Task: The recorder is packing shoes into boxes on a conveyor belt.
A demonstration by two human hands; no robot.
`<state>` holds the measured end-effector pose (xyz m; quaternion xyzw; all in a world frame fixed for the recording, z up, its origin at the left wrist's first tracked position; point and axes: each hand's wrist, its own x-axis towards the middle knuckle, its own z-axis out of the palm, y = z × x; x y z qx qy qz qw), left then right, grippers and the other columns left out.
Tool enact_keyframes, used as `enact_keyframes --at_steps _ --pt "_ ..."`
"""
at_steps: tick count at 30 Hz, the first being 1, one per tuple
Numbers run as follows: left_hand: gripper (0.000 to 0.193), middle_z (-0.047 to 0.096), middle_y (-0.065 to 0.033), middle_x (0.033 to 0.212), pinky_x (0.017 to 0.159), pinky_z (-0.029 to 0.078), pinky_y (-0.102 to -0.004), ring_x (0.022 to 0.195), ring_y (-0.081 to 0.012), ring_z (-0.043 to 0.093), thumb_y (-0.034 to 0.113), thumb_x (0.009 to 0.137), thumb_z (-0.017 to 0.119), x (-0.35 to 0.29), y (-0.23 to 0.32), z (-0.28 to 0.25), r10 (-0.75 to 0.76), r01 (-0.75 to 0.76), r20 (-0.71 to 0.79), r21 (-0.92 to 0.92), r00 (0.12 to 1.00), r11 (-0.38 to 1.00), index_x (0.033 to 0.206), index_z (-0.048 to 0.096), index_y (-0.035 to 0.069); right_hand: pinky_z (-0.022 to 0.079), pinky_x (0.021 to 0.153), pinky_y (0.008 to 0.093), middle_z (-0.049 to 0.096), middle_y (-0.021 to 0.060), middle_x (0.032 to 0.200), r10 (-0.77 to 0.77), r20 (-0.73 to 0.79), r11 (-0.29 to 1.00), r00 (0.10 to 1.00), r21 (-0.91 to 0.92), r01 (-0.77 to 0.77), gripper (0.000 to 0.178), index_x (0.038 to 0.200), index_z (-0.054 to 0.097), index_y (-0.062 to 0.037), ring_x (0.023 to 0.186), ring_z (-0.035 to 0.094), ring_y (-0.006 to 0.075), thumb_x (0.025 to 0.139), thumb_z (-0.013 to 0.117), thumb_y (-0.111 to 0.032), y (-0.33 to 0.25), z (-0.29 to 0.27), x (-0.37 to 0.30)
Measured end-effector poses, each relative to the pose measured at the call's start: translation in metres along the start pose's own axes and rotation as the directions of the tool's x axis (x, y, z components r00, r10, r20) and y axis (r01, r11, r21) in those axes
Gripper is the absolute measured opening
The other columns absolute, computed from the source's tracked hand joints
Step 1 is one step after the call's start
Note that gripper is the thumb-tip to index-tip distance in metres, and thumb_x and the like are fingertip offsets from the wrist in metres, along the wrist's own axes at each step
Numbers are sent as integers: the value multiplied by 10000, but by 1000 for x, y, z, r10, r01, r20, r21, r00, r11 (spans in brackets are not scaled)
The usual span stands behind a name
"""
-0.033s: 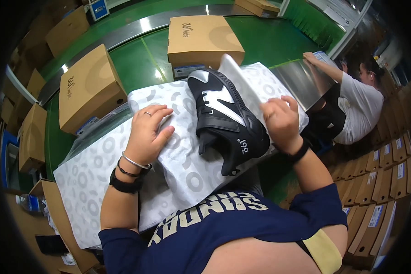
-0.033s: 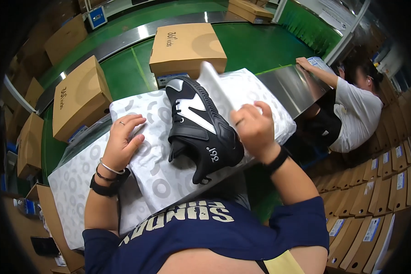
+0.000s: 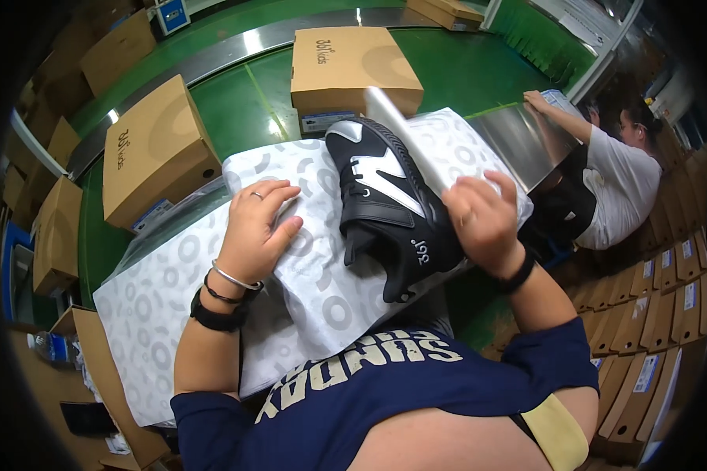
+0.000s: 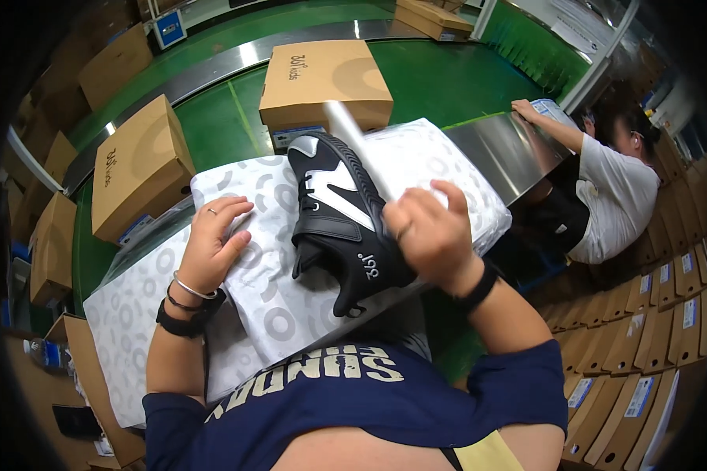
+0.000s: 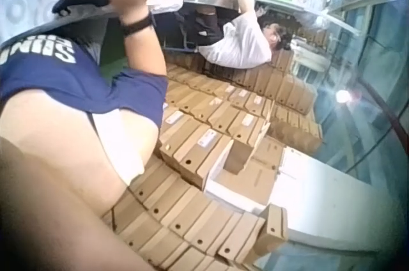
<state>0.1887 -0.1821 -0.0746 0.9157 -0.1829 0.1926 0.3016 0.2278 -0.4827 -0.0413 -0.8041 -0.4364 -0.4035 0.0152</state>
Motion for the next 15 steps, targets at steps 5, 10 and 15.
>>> enact_keyframes --at_steps 5,10,15 --pt "346 543 -117 1058 902 311 -378 1027 -286 466 221 721 583 0 1 -3 1 -1 -21 6 1000 1000 1021 562 51 369 869 397 593 48 768 53 -466 980 883 195 45 118 879 554 -48 762 588 163 764 532 -28 11 -65 1" --pt "354 548 -123 1065 915 302 -384 1043 -293 464 229 724 581 1 5 -3 -7 7 -27 -25 1000 1000 1029 558 51 433 783 252 605 86 840 658 205 361 725 759 -543 208 932 588 4 797 562 148 830 542 -171 93 -21 30" --pt "349 550 -123 1063 915 300 -387 1038 -296 465 229 721 576 5 6 1 -8 7 -20 -27 1000 1000 1022 563 54 393 851 249 553 71 1015 4 893 175 451 443 -879 384 1182 454 -22 938 519 118 830 530 -155 75 64 -8"
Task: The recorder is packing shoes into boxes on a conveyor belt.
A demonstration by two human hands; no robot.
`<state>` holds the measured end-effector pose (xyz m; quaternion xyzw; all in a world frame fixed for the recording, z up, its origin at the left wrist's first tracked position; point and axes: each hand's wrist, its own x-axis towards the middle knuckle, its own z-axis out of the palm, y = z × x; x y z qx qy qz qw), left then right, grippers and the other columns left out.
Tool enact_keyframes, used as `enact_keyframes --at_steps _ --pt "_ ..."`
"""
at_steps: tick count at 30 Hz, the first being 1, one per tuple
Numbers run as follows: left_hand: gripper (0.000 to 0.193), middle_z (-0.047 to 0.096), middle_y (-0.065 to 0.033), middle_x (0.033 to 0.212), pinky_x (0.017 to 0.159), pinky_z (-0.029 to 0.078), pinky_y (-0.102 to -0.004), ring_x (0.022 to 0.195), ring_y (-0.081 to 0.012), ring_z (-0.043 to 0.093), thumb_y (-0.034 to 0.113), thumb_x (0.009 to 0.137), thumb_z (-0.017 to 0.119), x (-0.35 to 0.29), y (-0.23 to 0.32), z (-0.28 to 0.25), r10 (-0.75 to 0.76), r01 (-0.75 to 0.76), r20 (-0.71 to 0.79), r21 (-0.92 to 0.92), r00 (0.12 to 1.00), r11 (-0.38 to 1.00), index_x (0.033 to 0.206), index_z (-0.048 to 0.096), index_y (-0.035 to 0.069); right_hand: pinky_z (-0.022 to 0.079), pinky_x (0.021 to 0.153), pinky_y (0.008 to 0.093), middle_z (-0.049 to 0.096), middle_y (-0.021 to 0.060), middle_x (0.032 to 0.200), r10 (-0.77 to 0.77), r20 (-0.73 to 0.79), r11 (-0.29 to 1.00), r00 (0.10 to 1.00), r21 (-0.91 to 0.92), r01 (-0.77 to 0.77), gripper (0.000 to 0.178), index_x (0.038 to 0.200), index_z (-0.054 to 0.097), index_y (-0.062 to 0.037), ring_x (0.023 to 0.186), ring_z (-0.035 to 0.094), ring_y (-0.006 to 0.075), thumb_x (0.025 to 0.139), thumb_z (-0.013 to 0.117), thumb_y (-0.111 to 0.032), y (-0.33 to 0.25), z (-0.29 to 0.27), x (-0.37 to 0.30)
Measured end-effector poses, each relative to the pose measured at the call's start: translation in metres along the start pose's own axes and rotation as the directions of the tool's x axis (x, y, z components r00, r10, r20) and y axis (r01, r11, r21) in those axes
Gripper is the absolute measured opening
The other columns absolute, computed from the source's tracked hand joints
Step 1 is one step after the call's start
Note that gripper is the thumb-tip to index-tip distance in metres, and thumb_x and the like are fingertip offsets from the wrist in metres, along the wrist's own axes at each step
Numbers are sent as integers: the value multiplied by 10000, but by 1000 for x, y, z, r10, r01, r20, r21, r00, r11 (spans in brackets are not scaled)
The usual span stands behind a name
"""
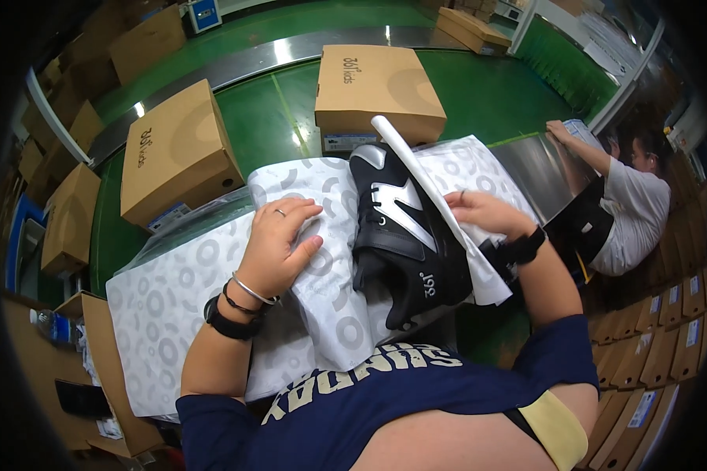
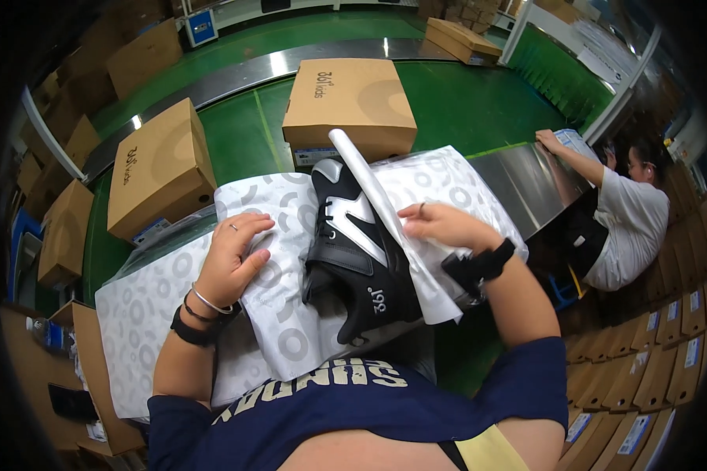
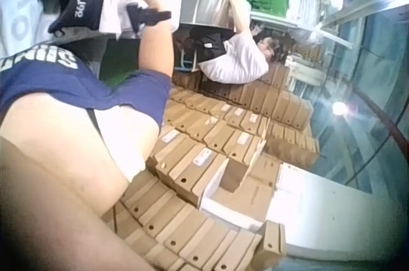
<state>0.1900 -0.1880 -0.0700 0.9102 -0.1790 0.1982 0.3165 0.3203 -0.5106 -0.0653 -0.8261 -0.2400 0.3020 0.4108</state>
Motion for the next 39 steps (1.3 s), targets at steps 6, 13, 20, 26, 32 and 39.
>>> enact_keyframes --at_steps 6,13,20,26,32,39 --pt "346 551 -121 1064 912 297 -383 1041 -297 458 234 719 569 1 5 0 -29 29 13 -20 999 999 1016 570 57 422 827 247 533 63 1060 -83 17 788 996 613 55 548 1281 292 -18 905 535 115 814 557 -127 -11 35 -1" --pt "359 525 -122 1120 938 286 -374 1070 -292 438 229 745 545 5 6 0 -54 54 63 1 997 999 1059 554 53 472 802 301 521 138 1106 -363 -242 716 900 546 436 627 1270 309 -27 957 557 198 733 633 -41 -93 1 -38" --pt "665 536 -158 1083 940 286 -368 1045 -276 467 329 778 540 4 7 6 -171 148 -14 -436 985 888 1286 257 5 307 955 356 420 196 1262 -645 183 760 742 250 600 679 1259 358 36 1166 413 259 730 653 -269 -122 -25 5" --pt "897 547 -177 1021 861 379 -322 976 -196 508 141 749 651 12 28 3 -423 313 35 -728 906 610 1343 -9 15 391 888 353 482 173 1158 -338 -239 737 910 -668 99 577 1200 473 -71 1058 481 281 688 670 -252 -36 -88 112" --pt "894 423 -245 1190 973 269 -391 1153 -347 371 289 623 716 21 26 16 -317 337 -148 144 937 930 1309 230 -13 370 844 487 383 114 1272 -295 -327 579 898 -809 -104 710 1243 441 -247 1140 377 314 594 720 -319 -16 -49 162" --pt "690 415 -189 1241 977 284 -372 1180 -271 371 472 824 473 71 -92 -3 -842 615 88 -724 532 313 1245 319 -53 342 821 523 391 111 1266 -585 -188 434 789 -894 109 562 1261 396 -322 1126 380 319 724 559 -356 -17 -16 182"
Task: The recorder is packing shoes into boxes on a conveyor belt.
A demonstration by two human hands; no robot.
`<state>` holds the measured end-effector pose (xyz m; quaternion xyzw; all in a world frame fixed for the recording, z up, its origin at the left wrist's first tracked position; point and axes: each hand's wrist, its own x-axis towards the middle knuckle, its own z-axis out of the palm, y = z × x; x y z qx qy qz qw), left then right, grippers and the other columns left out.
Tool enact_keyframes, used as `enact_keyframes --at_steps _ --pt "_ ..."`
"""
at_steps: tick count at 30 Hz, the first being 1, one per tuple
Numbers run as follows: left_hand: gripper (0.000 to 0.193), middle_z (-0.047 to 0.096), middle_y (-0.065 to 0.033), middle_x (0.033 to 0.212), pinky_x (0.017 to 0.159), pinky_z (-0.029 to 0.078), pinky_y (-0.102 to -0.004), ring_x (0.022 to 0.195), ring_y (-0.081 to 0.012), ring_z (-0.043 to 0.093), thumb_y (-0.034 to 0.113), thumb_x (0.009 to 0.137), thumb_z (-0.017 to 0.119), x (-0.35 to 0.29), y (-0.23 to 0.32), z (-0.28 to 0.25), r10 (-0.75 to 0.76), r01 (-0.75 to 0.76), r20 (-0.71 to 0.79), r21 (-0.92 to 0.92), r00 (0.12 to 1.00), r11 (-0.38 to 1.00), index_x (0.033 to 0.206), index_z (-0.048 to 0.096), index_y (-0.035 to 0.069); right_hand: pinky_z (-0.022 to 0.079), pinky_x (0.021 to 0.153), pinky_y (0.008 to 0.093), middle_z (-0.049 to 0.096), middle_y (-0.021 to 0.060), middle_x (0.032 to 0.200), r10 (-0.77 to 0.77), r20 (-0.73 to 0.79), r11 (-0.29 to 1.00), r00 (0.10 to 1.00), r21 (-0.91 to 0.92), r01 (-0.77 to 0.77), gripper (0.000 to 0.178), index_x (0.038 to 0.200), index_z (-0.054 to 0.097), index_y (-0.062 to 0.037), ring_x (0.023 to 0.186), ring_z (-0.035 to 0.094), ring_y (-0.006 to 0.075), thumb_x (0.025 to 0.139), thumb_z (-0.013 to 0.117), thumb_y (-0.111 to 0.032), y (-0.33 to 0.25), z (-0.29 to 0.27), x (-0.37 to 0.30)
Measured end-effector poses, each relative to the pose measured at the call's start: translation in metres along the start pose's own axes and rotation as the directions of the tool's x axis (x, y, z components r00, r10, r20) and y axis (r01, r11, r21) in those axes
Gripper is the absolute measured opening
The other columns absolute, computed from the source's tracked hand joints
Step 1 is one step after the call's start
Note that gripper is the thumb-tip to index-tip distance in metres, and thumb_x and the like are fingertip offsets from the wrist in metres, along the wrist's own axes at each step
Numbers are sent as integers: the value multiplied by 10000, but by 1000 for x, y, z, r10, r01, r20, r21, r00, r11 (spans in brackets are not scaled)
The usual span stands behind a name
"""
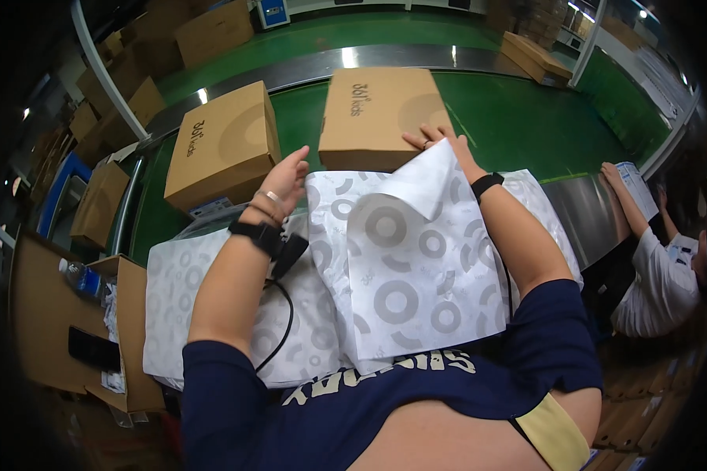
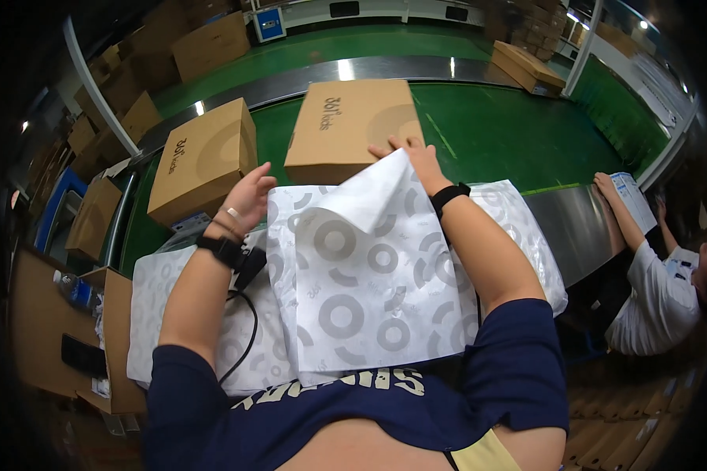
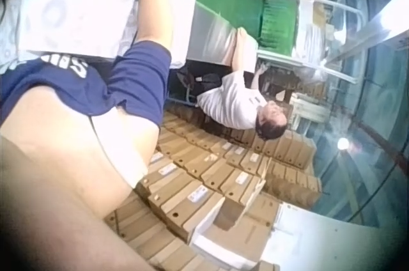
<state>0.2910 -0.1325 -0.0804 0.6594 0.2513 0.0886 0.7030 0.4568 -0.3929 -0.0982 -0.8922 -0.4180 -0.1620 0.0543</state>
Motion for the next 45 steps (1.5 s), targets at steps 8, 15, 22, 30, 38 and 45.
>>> enact_keyframes --at_steps 8,15,22,30,38,45 --pt "525 507 -98 1079 852 409 -335 976 -192 506 489 884 353 2 0 10 151 -104 267 -185 952 977 1182 412 60 375 878 292 468 208 1165 110 -601 913 791 376 159 491 1264 335 -22 1060 483 322 881 422 -315 5 14 -3" --pt "543 589 -77 905 777 394 -250 832 -144 518 484 890 334 2 2 22 194 -269 194 526 962 807 977 560 -3 437 675 369 520 135 1016 634 562 -495 532 823 -280 515 1159 355 -55 820 543 260 877 339 -485 38 -16 -32" --pt "401 539 -133 1010 744 411 -348 883 -293 519 204 745 613 -114 48 68 819 -775 200 499 537 387 1085 491 30 423 786 262 473 146 1121 423 -99 435 901 894 -106 441 1165 432 -4 968 488 187 730 500 -11 41 -77 -46" --pt "441 614 -114 857 879 326 -445 937 -298 524 313 709 631 -161 38 86 325 -738 748 650 579 -179 1100 533 133 439 698 252 600 75 838 -231 292 331 928 921 -207 286 1022 533 15 743 547 138 741 516 -35 20 -59 12" --pt "558 573 -157 957 948 276 -464 1051 -337 450 329 686 658 -172 27 67 350 -593 553 805 756 9 1160 496 82 466 658 278 604 135 810 264 -116 619 958 782 -76 321 1009 531 38 737 576 177 777 582 -178 28 -89 -56" --pt "911 215 -215 1339 1011 211 -316 1207 -270 290 178 749 615 -179 -29 63 -8 -7 263 56 965 998 1333 -52 -33 418 833 275 457 127 1178 -208 710 18 673 691 -723 807 1315 172 28 1002 490 177 710 668 -168 3 -106 -175"
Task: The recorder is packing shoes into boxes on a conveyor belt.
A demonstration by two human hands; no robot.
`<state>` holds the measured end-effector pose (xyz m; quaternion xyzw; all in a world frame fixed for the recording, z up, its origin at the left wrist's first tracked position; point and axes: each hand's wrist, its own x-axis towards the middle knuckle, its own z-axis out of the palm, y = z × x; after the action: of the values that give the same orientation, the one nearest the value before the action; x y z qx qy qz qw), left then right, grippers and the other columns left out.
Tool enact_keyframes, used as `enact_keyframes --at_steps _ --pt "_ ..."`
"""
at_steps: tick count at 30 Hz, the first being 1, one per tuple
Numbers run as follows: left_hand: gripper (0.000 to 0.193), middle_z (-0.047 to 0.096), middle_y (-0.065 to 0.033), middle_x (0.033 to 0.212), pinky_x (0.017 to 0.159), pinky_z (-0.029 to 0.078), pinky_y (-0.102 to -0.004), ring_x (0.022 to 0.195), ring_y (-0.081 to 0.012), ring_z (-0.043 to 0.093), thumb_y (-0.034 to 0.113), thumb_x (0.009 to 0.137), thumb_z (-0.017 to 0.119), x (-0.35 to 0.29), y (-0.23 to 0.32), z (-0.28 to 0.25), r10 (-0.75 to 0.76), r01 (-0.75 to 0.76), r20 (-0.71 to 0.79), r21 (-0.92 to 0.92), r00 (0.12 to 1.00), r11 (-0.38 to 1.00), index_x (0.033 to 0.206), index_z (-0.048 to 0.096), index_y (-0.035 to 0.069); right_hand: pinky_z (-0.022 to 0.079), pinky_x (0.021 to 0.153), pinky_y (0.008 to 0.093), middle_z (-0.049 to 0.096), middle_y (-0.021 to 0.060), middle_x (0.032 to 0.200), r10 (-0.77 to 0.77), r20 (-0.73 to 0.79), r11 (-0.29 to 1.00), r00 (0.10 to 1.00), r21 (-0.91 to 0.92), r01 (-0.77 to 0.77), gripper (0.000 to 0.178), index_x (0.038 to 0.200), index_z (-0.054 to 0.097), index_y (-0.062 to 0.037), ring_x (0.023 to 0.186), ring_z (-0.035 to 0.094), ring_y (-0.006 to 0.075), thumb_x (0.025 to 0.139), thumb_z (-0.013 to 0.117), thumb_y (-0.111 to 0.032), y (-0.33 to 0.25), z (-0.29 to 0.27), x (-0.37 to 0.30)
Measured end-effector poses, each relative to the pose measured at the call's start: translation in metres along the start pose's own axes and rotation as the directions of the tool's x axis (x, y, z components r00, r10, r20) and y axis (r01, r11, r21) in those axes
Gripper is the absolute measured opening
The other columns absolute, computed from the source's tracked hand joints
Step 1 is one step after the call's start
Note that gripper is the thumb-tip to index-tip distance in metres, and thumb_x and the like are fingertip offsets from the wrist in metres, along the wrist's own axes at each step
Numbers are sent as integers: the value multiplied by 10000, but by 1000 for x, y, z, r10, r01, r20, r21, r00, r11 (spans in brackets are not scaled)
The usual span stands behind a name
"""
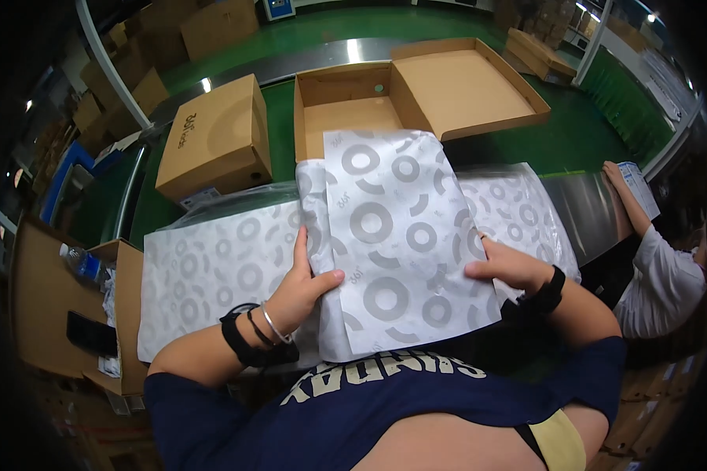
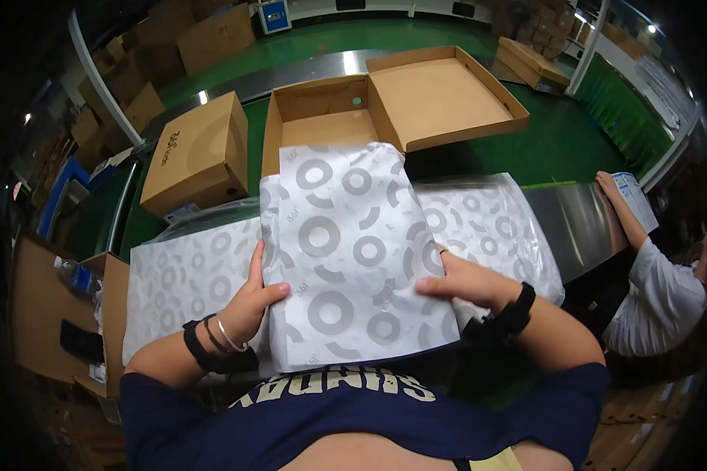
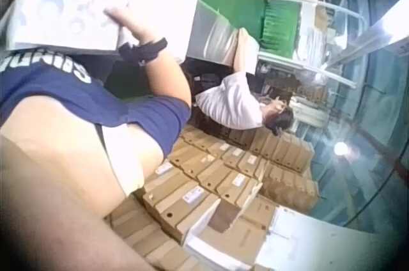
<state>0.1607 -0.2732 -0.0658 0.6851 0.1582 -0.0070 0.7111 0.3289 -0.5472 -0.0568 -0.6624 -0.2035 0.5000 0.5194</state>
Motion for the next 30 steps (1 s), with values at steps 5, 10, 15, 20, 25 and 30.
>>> enact_keyframes --at_steps 5,10,15,20,25,30 --pt "877 263 -185 1313 979 275 -308 1168 -232 336 115 740 591 -10 25 14 -5 -10 -40 -366 999 931 1347 -30 -1 359 921 293 453 123 1193 -119 13 973 993 200 114 734 1289 248 23 1070 462 181 709 661 -157 -10 25 -16" --pt "839 431 -146 1189 815 434 -309 1026 -227 487 328 697 614 2 124 2 138 -137 24 -47 990 990 1331 144 42 472 814 316 540 151 1091 -319 -124 914 940 224 340 545 1201 381 53 943 574 214 808 519 -299 -87 21 -30" --pt "493 582 -144 1043 837 437 -419 898 -248 581 434 798 467 38 207 -7 203 -252 239 195 950 948 1054 550 21 527 715 292 615 143 944 -469 -255 835 845 183 519 397 1057 512 47 763 632 174 831 529 -279 -168 -1 -23" --pt "565 531 -164 1129 891 353 -502 1032 -304 497 528 734 479 126 195 -45 -109 103 111 63 988 993 1058 565 73 445 829 263 567 121 1054 -323 -356 883 877 219 414 340 1105 504 10 902 565 159 834 520 -195 -192 -31 30" --pt "513 571 -144 1061 828 389 -468 923 -280 537 464 739 483 190 162 -58 -138 149 98 -116 986 982 1050 561 63 485 716 250 607 138 973 -282 -254 947 925 78 310 433 1076 525 30 789 610 164 807 560 -307 -179 -76 94" --pt "402 589 -139 1007 828 437 -360 899 -243 570 252 777 502 252 108 -88 16 2 41 -405 999 914 1074 507 -19 475 710 318 609 152 953 -230 -290 972 929 -17 235 425 1079 528 7 786 602 224 780 583 -290 -161 -81 187"
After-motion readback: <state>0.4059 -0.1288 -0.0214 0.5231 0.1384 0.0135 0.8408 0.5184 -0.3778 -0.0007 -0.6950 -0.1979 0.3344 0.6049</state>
